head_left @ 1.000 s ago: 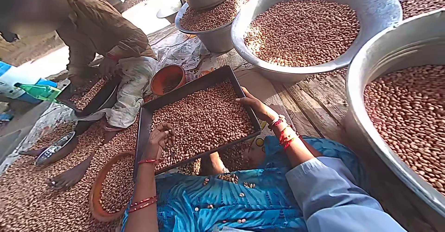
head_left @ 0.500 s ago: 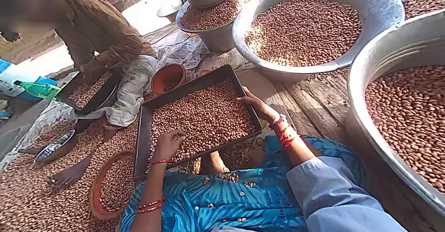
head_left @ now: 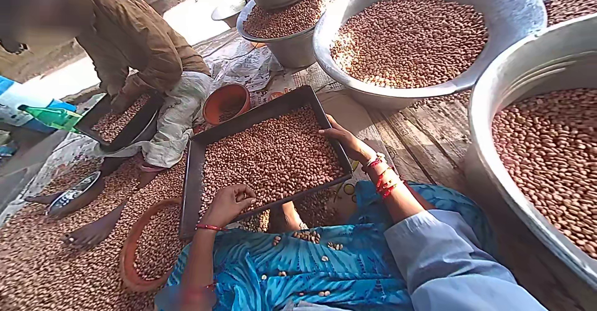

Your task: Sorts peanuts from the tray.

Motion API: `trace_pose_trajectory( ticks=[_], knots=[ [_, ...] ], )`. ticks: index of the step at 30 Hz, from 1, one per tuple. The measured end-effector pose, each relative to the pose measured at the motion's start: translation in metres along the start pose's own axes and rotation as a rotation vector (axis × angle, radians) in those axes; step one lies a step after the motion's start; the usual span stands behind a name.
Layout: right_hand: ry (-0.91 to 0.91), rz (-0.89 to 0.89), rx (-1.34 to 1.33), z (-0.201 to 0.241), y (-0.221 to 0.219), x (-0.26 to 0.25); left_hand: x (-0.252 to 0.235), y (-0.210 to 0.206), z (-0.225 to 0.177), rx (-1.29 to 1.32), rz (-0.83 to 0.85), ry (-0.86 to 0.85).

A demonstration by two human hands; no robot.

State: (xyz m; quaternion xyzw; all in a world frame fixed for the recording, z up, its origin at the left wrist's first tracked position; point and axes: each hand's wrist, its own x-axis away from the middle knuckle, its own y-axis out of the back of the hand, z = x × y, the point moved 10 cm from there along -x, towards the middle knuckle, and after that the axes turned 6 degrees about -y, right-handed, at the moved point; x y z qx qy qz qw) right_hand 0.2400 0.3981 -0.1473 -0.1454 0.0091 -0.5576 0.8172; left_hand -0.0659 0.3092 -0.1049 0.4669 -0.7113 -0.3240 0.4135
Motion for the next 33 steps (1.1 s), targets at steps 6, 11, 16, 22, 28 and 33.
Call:
trace_pose_trajectory(
  ticks=[6,11,16,22,28,33],
  knots=[
    [0.019,-0.002,-0.032,0.001,0.0,-0.001,0.04,0.038,-0.019,0.707,0.086,-0.426],
    [0.015,0.003,-0.019,0.001,0.0,-0.002,0.015,0.083,0.052,0.065,-0.22,-0.027],
    [0.004,-0.014,-0.004,0.001,0.001,-0.001,-0.001,0.019,0.04,-0.169,0.248,0.195],
    [-0.001,-0.003,-0.016,-0.001,0.0,-0.002,-0.023,0.077,-0.003,-0.042,-0.246,0.118],
    [0.02,-0.006,-0.005,0.002,0.001,-0.001,-0.07,0.072,0.019,-0.281,-0.261,0.244],
    [-0.001,-0.002,-0.018,0.002,0.0,-0.003,-0.062,0.064,0.022,-0.065,-0.104,0.143]
  ],
)
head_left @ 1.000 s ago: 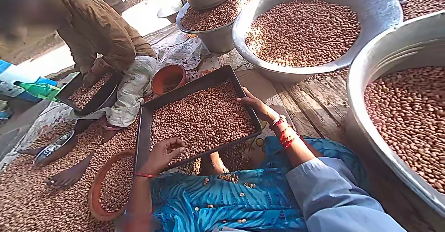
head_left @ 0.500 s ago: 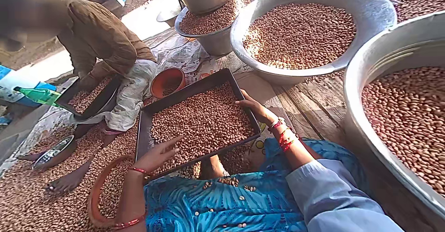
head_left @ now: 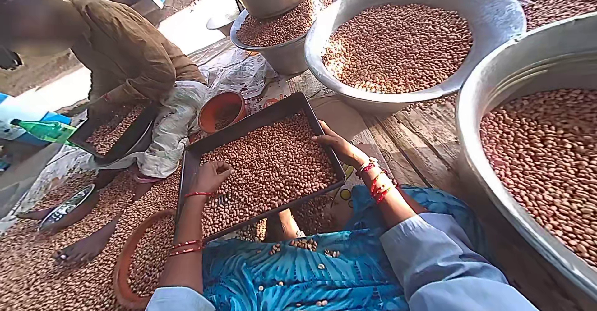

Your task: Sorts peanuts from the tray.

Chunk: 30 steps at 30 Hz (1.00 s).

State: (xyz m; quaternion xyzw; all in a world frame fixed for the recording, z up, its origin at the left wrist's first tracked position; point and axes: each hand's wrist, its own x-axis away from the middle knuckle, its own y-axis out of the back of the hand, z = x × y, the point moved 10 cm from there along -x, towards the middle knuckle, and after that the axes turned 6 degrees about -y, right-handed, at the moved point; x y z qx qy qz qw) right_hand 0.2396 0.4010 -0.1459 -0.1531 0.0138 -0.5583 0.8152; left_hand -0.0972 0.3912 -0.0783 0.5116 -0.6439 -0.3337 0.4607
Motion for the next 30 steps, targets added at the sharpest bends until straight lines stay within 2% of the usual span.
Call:
trace_pose_trajectory(
  ticks=[2,3,4,5,7,9,12,15,18,20,23,26,28,30],
  knots=[
    [-0.004,0.01,-0.025,0.0,0.0,0.0,0.019,-0.01,-0.012,0.451,0.231,-0.279],
    [-0.002,0.015,-0.026,0.0,0.0,0.0,0.028,-0.011,-0.017,0.619,0.342,-0.371],
    [0.004,0.016,-0.024,0.0,0.0,0.0,0.03,-0.006,-0.018,0.68,0.362,-0.404],
    [0.008,0.015,-0.025,0.0,0.0,-0.001,0.025,0.006,-0.012,0.642,0.282,-0.386],
    [0.007,0.013,-0.024,0.0,-0.001,0.0,0.002,0.03,0.013,0.398,0.06,-0.271],
    [0.006,0.005,-0.021,0.0,-0.001,0.002,-0.027,0.037,0.037,0.138,-0.064,-0.125],
    [0.005,0.002,-0.025,0.0,-0.001,0.001,-0.045,0.012,0.04,-0.136,0.028,0.052],
    [0.006,0.013,-0.027,0.0,-0.001,0.001,-0.025,-0.024,-0.006,-0.347,0.208,0.13],
    [0.008,0.022,-0.029,0.001,-0.002,0.0,0.015,-0.048,-0.07,-0.377,0.417,-0.011],
    [0.004,0.024,-0.034,0.0,-0.001,0.0,0.033,-0.046,-0.106,-0.249,0.458,-0.16],
    [-0.004,0.022,-0.037,-0.002,-0.002,-0.001,0.024,-0.017,-0.13,-0.092,0.255,-0.256],
    [0.018,0.032,-0.034,-0.002,0.0,-0.002,-0.004,0.008,-0.14,-0.168,-0.084,-0.236],
    [0.028,0.032,-0.035,-0.001,0.0,-0.003,-0.022,0.003,-0.14,-0.21,-0.145,-0.227],
    [0.021,0.033,-0.031,0.0,-0.001,-0.002,-0.038,-0.014,-0.138,-0.257,-0.109,-0.217]
  ],
)
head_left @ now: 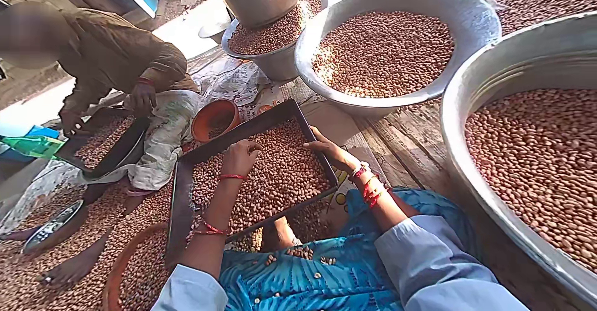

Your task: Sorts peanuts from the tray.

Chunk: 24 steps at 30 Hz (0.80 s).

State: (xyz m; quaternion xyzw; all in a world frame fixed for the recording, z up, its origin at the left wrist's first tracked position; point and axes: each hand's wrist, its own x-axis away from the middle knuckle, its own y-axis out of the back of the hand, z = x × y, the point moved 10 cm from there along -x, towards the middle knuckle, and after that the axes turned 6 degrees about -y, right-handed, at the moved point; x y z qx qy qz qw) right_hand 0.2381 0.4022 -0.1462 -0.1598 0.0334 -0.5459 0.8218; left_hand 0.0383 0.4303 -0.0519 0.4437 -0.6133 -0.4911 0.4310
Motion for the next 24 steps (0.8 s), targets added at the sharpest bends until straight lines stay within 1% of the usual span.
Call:
trace_pose_trajectory(
  ticks=[2,4,6,8,9,10,13,15,18,20,22,24],
  knots=[
    [-0.009,0.009,-0.003,0.001,-0.001,0.001,-0.009,-0.018,0.002,-0.019,0.053,-0.009],
    [-0.011,0.008,-0.001,0.003,-0.001,0.002,-0.011,-0.023,0.008,0.056,0.034,-0.012],
    [-0.013,0.006,0.004,0.003,-0.001,0.001,-0.007,-0.012,0.024,0.286,-0.06,0.04],
    [-0.014,0.003,0.009,0.003,-0.001,0.001,0.0,-0.004,0.047,0.638,-0.169,0.1],
    [-0.014,0.001,0.012,0.003,-0.001,0.001,0.004,-0.004,0.057,0.794,-0.191,0.117],
    [-0.014,-0.002,0.014,0.003,0.0,0.001,0.008,-0.004,0.063,0.822,-0.193,0.124],
    [-0.015,0.002,0.006,0.002,0.0,-0.001,0.017,-0.005,0.059,0.481,-0.124,0.053],
    [-0.022,-0.001,0.002,0.001,0.0,-0.001,0.02,-0.007,0.046,0.344,-0.111,-0.004],
    [-0.04,-0.017,-0.001,0.0,0.0,0.002,0.016,-0.008,0.03,0.246,-0.133,-0.03],
    [-0.038,-0.026,0.003,0.0,-0.001,0.002,0.01,-0.013,0.021,0.17,-0.086,-0.025],
    [-0.034,-0.023,0.001,0.0,0.0,0.002,0.003,-0.022,0.016,0.108,-0.003,-0.008],
    [-0.035,-0.029,0.011,0.0,0.001,0.002,0.0,-0.027,0.017,0.107,0.013,0.003]
  ],
)
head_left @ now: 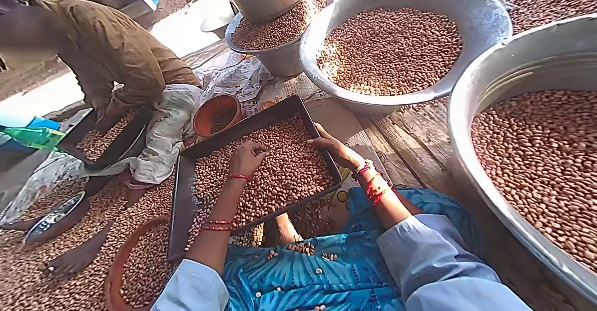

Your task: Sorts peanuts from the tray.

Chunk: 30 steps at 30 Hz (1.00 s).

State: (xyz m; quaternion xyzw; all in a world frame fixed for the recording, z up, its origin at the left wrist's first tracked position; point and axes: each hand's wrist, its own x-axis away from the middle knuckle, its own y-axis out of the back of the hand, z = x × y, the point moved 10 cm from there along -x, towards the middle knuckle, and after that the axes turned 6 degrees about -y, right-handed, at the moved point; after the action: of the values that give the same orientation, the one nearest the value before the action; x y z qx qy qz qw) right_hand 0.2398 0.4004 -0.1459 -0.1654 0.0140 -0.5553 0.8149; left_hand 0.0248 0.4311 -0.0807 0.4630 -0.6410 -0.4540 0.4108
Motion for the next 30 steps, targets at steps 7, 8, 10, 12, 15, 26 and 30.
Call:
trace_pose_trajectory(
  ticks=[7,8,10,12,15,26,30],
  knots=[
    [0.017,0.013,0.003,-0.001,0.001,0.0,0.073,0.035,0.012,1.086,0.279,-0.489],
    [0.021,0.018,-0.002,0.0,0.001,-0.001,0.086,0.043,0.019,1.123,0.278,-0.508],
    [0.017,0.012,0.002,0.0,0.001,-0.001,0.095,0.056,0.056,0.982,0.077,-0.329],
    [0.009,0.008,0.008,0.0,0.0,-0.001,0.095,0.063,0.096,0.635,-0.089,-0.054],
    [0.016,-0.006,0.011,0.001,-0.001,0.0,0.099,0.069,0.129,0.212,-0.183,0.21],
    [-0.107,0.104,0.156,-0.001,-0.022,0.061,0.204,0.03,0.191,0.618,-0.291,0.51],
    [-0.116,0.002,-0.022,-0.014,-0.027,0.074,0.222,0.02,0.17,0.989,-0.475,0.465]
  ],
)
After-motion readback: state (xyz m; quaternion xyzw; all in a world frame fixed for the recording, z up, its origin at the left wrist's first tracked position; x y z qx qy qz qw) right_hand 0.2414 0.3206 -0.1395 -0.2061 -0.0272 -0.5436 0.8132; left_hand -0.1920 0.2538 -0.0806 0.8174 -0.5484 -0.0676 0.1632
